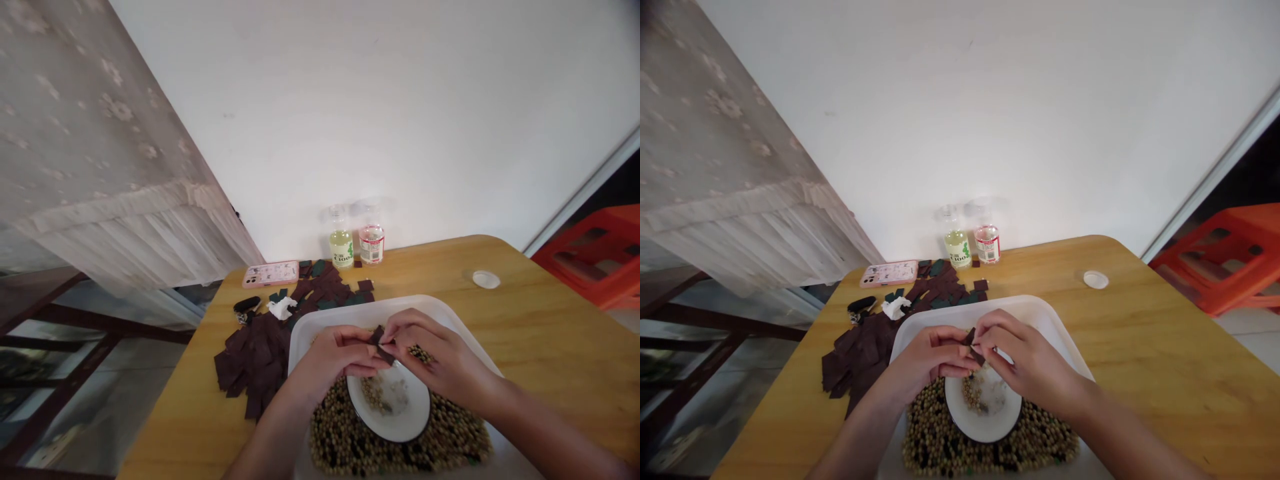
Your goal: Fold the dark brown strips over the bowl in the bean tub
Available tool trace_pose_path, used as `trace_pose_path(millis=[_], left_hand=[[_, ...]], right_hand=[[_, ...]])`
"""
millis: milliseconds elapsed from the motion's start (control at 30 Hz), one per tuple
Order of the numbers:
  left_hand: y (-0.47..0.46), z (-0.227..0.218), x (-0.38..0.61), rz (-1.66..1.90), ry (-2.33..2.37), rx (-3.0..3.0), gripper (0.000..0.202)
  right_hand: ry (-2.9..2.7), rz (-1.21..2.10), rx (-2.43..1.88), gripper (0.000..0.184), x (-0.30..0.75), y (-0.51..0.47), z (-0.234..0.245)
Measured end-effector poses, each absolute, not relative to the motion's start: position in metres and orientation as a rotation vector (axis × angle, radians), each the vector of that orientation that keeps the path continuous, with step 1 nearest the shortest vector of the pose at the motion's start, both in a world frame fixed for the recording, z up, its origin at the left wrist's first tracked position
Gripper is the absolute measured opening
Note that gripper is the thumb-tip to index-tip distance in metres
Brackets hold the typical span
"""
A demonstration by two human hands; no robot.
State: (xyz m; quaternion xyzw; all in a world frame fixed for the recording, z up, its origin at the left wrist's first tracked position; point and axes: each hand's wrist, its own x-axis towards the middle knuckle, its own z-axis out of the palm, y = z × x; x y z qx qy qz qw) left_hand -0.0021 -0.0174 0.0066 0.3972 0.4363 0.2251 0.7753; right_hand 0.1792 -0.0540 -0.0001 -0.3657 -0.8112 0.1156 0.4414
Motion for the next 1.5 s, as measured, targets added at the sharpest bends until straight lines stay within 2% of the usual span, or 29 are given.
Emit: trace_pose_path(millis=[1500], left_hand=[[-0.0180,0.0067,-0.0020,0.494,0.936,0.867,0.027]], right_hand=[[-2.014,0.285,-0.904,0.015,0.1793,-0.0542,0.0002]])
